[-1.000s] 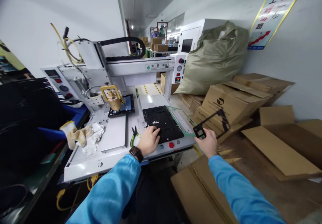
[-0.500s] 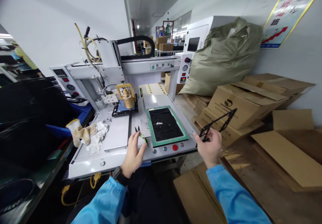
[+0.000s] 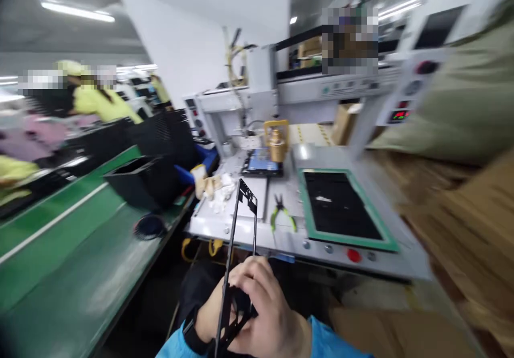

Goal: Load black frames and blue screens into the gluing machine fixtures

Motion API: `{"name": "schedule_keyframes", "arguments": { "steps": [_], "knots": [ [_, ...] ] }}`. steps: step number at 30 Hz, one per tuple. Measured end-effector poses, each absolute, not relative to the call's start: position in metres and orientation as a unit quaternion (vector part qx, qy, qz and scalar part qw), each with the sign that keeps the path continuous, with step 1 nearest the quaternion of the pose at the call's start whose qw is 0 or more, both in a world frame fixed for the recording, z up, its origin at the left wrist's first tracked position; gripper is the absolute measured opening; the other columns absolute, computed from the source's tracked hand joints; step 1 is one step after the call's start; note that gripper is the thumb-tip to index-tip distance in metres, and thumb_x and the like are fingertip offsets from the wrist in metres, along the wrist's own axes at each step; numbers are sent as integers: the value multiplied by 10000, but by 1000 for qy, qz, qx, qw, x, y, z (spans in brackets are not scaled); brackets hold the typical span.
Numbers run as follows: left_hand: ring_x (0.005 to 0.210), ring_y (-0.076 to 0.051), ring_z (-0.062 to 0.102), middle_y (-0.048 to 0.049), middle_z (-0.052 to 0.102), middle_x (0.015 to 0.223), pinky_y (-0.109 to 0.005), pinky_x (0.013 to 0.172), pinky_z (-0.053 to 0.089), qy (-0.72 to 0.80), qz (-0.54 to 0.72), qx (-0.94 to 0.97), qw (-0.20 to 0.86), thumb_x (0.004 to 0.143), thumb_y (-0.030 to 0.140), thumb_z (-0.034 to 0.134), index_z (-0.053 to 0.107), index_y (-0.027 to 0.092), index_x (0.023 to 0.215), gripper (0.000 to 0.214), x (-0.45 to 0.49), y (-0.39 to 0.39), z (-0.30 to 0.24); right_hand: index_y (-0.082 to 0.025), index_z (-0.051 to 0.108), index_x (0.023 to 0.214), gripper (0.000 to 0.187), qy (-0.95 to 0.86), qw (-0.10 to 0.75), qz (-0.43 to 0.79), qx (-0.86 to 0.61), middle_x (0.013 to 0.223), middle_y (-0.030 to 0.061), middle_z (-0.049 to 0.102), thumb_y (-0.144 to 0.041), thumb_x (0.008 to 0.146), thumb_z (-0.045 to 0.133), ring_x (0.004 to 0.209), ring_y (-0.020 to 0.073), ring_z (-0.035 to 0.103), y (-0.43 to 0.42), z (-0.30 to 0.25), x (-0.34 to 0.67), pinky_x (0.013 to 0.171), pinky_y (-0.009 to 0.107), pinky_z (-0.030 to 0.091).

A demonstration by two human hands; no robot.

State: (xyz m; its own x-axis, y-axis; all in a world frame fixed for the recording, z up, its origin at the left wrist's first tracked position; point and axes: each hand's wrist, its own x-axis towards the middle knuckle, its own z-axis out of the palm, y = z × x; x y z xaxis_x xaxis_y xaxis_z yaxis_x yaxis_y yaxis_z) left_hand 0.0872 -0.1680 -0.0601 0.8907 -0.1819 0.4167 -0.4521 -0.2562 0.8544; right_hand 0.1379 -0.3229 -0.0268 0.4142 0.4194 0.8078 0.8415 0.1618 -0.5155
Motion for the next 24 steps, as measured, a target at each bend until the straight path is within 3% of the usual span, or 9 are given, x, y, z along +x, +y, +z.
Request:
{"name": "schedule_keyframes", "arguments": {
  "steps": [4, 7, 10, 13, 18, 20, 24],
  "knots": [
    [1186, -303, 665, -141, 662, 1283, -423, 1055, 585, -126, 221, 751, 610, 824, 608, 865, 590, 228, 1442, 776, 29, -142, -38, -105, 540, 1411, 905, -574, 540, -112, -605, 1302, 212, 534, -609, 736, 870, 1246, 385, 554, -316, -56, 143, 1022, 567, 559],
    [1154, -327, 685, -154, 675, 1253, -470, 1001, 620, 18, 326, 741, 587, 848, 665, 810, 635, 208, 1373, 718, -33, -104, -20, -152, 568, 1367, 713, -602, 497, -87, -619, 1340, 206, 551, -484, 796, 836, 1253, 381, 576, -310, -79, 156, 986, 557, 596],
    [1178, -330, 683, -145, 679, 1268, -486, 999, 627, 204, 519, 630, 541, 881, 795, 656, 657, 242, 1320, 706, -100, -52, -11, -220, 594, 1296, 533, -614, 458, -85, -638, 1312, 166, 603, -415, 835, 777, 1213, 354, 622, -301, -107, 161, 912, 527, 652],
    [1328, -305, 615, -175, 633, 1371, -453, 1035, 613, 339, 651, 431, 525, 989, 736, 460, 579, 194, 1382, 680, -149, -3, -17, -252, 608, 1244, 440, -626, 439, -85, -639, 1260, 141, 657, -428, 860, 732, 1139, 318, 688, -297, -138, 159, 832, 463, 694],
    [1271, -283, 665, -187, 623, 1363, -419, 921, 652, 435, 649, 256, 569, 1072, 495, 446, 419, 194, 1488, 514, -161, 22, -63, -269, 685, 1141, 308, -648, 405, -32, -644, 1200, 111, 719, -420, 875, 717, 1070, 287, 750, -297, -204, 159, 828, 403, 702],
    [1180, -282, 710, -183, 631, 1354, -418, 909, 653, 439, 610, 273, 600, 1072, 441, 503, 447, 194, 1437, 444, -148, 20, -82, -253, 737, 1091, 264, -633, 392, 28, -667, 1212, 121, 728, -435, 917, 659, 1083, 290, 756, -298, -236, 164, 853, 397, 694],
    [963, -244, 761, -170, 652, 1300, -398, 881, 647, 427, 508, 390, 638, 1039, 425, 631, 477, 176, 1404, 468, -118, 29, -104, -220, 785, 939, 362, -556, 388, 201, -707, 1084, 156, 757, -496, 910, 552, 1029, 319, 766, -294, -303, 176, 899, 434, 664]
  ]
}}
